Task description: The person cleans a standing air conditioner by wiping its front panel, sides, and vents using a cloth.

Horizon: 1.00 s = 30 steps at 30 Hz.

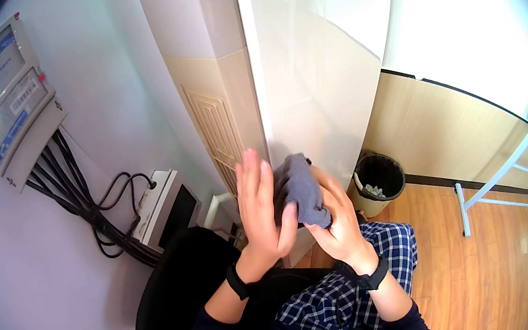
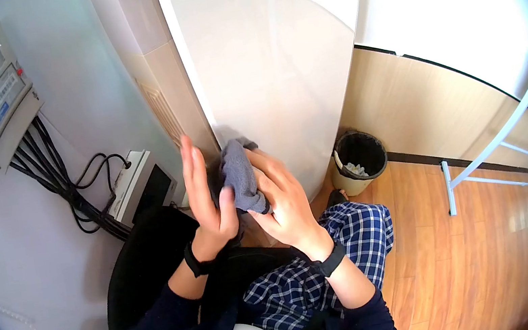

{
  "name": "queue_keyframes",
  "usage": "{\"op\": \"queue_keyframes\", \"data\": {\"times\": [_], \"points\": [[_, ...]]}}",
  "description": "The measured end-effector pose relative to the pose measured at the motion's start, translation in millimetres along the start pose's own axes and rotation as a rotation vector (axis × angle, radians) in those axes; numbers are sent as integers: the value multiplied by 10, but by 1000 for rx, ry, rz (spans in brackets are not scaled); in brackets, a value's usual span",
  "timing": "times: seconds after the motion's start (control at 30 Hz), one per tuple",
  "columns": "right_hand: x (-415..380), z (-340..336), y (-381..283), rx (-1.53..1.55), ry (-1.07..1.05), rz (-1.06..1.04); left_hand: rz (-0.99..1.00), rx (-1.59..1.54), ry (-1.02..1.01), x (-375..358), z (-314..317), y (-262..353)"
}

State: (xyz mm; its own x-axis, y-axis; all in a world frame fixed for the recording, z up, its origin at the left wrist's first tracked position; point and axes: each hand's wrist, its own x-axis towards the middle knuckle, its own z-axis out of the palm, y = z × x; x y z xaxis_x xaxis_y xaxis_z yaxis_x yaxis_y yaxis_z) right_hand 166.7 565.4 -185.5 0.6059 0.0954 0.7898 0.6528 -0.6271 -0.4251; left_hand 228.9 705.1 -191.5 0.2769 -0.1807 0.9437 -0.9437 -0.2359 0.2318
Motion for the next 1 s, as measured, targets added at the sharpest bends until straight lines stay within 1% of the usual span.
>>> {"op": "queue_keyframes", "data": {"times": [0.03, 0.13, 0.27, 0.3, 0.37, 0.4, 0.43, 0.5, 0.53, 0.63, 0.67, 0.7, 0.77, 0.8, 0.83, 0.9, 1.0], "points": [[80, -17, -28, -19, 21, -49, 38, -36, -14, -62, -27, -15], [378, -22, -110, -54, 62, -191, 5, -56, 35, -219, -47, -52], [924, 51, -260, -198, 150, -364, -94, 59, 154, -248, 30, 25], [1070, 84, -294, -234, 165, -399, -106, 99, 154, -230, 45, 7], [1242, 173, -294, -335, 121, -354, -128, 175, 150, -160, 74, -70], [1236, 232, -254, -376, 149, -372, -108, 182, 194, -131, 99, -89], [1206, 299, -177, -419, 174, -389, -103, 197, 192, -163, 106, -113], [1006, 372, -54, -447, 174, -299, -99, 221, 200, -307, 186, -182], [857, 411, 98, -469, 151, -289, -129, 205, 186, -428, 237, -205], [428, 463, 290, -453, 95, -141, -86, 282, 32, -801, 290, -288], [291, 456, 393, -434, 79, -81, -133, 283, -22, -873, 262, -264], [175, 444, 454, -412, 62, -20, -137, 270, -6, -882, 252, -271], [22, 440, 498, -323, 136, 74, -144, 255, 29, -875, 222, -295], [-18, 433, 487, -275, 173, 121, -143, 191, 43, -838, 199, -306], [-47, 410, 455, -189, 156, 97, -125, 166, 49, -775, 179, -308], [-29, 358, 361, -170, 141, -21, -85, 116, 56, -603, 153, -297], [92, 345, 146, -145, 177, -150, -58, 44, 129, -353, 155, -299]]}}
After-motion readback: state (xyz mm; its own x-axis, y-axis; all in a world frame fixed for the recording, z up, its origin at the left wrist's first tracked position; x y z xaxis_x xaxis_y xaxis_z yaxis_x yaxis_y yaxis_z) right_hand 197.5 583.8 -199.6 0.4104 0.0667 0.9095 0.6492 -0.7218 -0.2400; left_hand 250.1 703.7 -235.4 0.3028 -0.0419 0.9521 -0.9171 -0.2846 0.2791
